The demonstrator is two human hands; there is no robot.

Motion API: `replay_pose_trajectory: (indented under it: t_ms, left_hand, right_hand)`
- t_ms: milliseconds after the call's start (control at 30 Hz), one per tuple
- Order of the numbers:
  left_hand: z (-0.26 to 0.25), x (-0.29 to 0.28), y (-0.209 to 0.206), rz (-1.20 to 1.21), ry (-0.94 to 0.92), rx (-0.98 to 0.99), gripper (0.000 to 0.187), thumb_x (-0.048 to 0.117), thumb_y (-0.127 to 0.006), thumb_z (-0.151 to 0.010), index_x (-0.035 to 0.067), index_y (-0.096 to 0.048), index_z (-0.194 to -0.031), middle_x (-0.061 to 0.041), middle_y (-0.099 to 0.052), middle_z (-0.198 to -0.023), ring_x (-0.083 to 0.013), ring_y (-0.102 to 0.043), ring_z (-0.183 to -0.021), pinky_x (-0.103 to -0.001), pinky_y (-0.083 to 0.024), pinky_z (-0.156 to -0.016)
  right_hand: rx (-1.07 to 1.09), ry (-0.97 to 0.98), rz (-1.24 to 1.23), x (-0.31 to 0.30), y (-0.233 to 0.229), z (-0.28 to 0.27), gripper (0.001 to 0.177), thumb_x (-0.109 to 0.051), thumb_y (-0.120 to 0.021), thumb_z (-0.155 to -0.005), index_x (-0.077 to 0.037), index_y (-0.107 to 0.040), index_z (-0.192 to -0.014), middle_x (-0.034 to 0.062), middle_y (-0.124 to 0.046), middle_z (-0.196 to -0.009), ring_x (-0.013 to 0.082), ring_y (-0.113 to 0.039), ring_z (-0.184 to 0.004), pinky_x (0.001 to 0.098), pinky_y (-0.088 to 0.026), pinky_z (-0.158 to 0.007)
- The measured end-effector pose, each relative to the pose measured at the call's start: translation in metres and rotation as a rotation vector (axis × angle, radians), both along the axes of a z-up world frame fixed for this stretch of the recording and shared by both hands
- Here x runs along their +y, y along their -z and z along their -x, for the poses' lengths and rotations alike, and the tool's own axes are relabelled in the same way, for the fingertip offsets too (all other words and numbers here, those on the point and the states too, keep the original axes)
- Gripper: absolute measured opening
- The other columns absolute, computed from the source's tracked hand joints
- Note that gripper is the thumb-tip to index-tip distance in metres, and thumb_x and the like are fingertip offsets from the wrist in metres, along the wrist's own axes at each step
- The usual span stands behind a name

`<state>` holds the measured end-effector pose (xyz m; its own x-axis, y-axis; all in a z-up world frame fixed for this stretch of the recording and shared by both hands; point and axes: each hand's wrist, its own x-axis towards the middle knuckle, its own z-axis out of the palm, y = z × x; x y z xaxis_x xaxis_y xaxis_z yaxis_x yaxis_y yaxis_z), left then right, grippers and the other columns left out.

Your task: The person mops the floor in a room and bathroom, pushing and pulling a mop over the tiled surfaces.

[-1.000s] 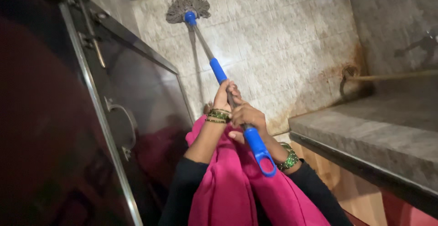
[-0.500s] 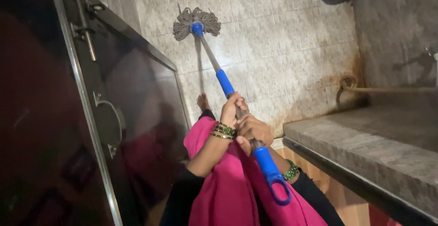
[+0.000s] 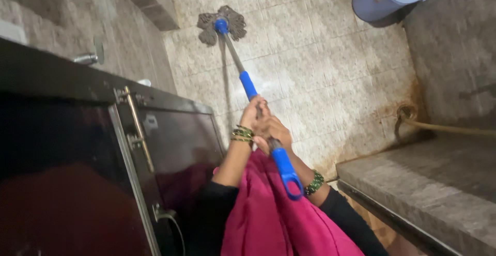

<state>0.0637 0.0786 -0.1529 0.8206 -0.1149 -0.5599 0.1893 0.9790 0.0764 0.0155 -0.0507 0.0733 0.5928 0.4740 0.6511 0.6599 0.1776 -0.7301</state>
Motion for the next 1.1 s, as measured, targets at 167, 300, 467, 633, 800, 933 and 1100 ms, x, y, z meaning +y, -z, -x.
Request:
replay_pose_trajectory:
  t_ms: [167,300,467,633,800,933,1100]
  left_hand:
    - [-0.022,0.044,0.017,-0.168,0.007,-0.012,0.029,0.034,-0.06,-0.104,0.006,-0.057,-0.096,-0.006,-0.063,-0.081,-0.0201,-0.063,-0.071,-0.033,-0.058,-0.064]
    - [-0.022,0.02,0.017,-0.276,0.096,0.086,0.026,0.032,-0.062,-0.101,0.008,-0.055,-0.1,-0.008,-0.064,-0.091,-0.0269,-0.069,-0.097,-0.039,-0.06,-0.078]
    - [0.0,-0.005,-0.012,-0.219,0.034,0.058,0.021,0.031,-0.059,-0.097,0.012,-0.05,-0.102,-0.01,-0.065,-0.099,-0.0318,-0.064,-0.119,-0.042,-0.061,-0.081]
    - [0.047,-0.065,-0.025,0.033,-0.081,-0.082,0.018,0.022,-0.062,-0.105,0.008,-0.054,-0.098,-0.008,-0.066,-0.09,-0.0207,-0.065,-0.084,-0.034,-0.061,-0.075]
    - [0.119,-0.136,-0.061,-0.036,0.013,-0.019,0.026,0.031,-0.062,-0.103,0.013,-0.055,-0.086,0.007,-0.052,-0.064,-0.0085,-0.055,-0.058,-0.029,-0.05,-0.055]
    - [0.16,-0.175,-0.104,0.009,0.069,-0.025,0.027,0.029,-0.06,-0.102,0.015,-0.05,-0.082,0.009,-0.045,-0.064,-0.0077,-0.051,-0.059,-0.032,-0.05,-0.057]
    - [0.147,-0.164,-0.12,-0.008,0.051,-0.02,0.024,0.029,-0.059,-0.102,0.016,-0.052,-0.084,0.008,-0.047,-0.066,-0.0078,-0.052,-0.061,-0.027,-0.047,-0.057]
  right_hand:
    - [0.827,0.003,0.016,0.013,0.051,-0.018,0.048,0.001,-0.071,-0.084,-0.003,-0.058,-0.13,0.0147,-0.065,-0.127,0.0277,-0.067,-0.11,0.0374,-0.058,-0.09]
    - [1.813,0.024,-0.126,-0.018,0.099,-0.026,0.039,-0.031,-0.049,-0.098,-0.018,-0.058,-0.133,0.0175,-0.071,-0.094,0.0213,-0.069,-0.065,0.0272,-0.059,-0.061]
    - [1.75,-0.514,-0.313,-0.048,0.11,-0.011,0.023,-0.024,-0.049,-0.112,-0.01,-0.049,-0.131,0.0063,-0.062,-0.089,0.0104,-0.059,-0.061,0.0244,-0.053,-0.05]
    - [1.898,-0.55,-0.49,-0.1,0.031,0.037,0.025,-0.014,-0.049,-0.107,-0.004,-0.05,-0.129,0.0087,-0.061,-0.103,0.009,-0.058,-0.071,0.0203,-0.054,-0.057]
    - [1.912,-0.35,-0.42,-0.16,-0.034,0.112,0.025,-0.014,-0.051,-0.104,-0.006,-0.049,-0.128,0.0073,-0.061,-0.101,0.0078,-0.055,-0.069,0.0189,-0.051,-0.053]
    - [1.812,-0.566,-0.414,-0.196,-0.055,0.137,0.032,-0.012,-0.05,-0.112,0.001,-0.045,-0.14,0.0089,-0.055,-0.105,0.0095,-0.051,-0.077,0.0188,-0.048,-0.059]
    - [1.815,-0.497,-0.401,-0.182,-0.059,0.126,0.041,-0.011,-0.048,-0.104,-0.008,-0.044,-0.144,0.0108,-0.055,-0.118,0.0085,-0.05,-0.077,0.0175,-0.048,-0.058]
